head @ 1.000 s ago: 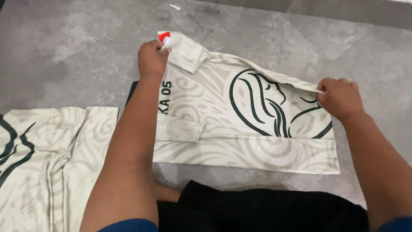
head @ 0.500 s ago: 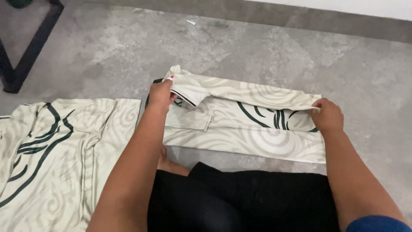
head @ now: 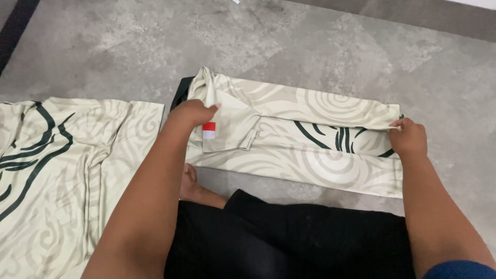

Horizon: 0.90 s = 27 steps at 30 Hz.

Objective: Folding a jersey neatly on the floor and placing it onto a stack of folded garments.

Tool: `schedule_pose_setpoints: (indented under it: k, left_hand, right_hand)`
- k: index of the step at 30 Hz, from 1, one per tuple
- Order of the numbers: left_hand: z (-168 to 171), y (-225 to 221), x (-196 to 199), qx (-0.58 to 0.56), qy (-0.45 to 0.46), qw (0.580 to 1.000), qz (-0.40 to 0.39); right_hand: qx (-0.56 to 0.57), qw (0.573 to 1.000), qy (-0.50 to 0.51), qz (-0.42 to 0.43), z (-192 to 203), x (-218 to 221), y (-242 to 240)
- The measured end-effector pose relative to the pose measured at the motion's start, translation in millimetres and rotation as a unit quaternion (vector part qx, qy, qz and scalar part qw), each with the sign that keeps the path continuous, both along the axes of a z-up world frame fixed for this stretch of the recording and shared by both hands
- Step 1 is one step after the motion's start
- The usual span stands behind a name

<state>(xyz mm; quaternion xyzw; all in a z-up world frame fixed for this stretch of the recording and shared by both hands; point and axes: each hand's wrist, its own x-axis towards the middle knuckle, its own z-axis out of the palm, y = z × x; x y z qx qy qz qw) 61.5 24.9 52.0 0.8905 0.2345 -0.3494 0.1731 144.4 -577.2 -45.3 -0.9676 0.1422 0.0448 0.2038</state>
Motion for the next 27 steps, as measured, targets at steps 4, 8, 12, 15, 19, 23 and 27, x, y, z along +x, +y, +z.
schedule_pose_setpoints:
  k: [4,8,12,15,19,23,27]
  left_hand:
    - [-111.9,32.5,51.1,-0.110,-0.324,0.930,0.138]
    - [-136.3,39.3,97.3,-0.110,-0.379,0.896,0.203]
    - [-125.5,48.5,118.4,-0.160,-0.384,0.851,0.320]
    - [-193.4,99.9,146.9,-0.036,-0.466,0.850,0.241]
    - [-122.3,72.3,106.8,-0.058,-0.421,0.879,0.216]
    - [-103.6,25.7,70.0,0.093,-0.334,0.936,0.066]
    - [-98.1,-24.9,22.1,0.250,-0.295,0.915,-0.116]
  right_hand:
    - [-0.014,0.999,0.026,0.041,-16.9,6.0,-13.1]
    - [-0.022,0.998,0.030,0.058,-19.6,9.0,-16.4]
    - [-0.025,0.997,0.017,0.072,-11.8,7.6,-13.1]
    - [-0.033,0.995,0.030,0.089,-4.7,7.3,-11.1]
    - [-0.024,0.986,-0.031,0.164,-15.7,5.2,-24.8]
    - [-0.033,0.982,-0.074,0.171,-23.9,-3.5,-42.6]
    - [-0.054,0.966,-0.130,0.215,-33.0,-6.4,-50.8]
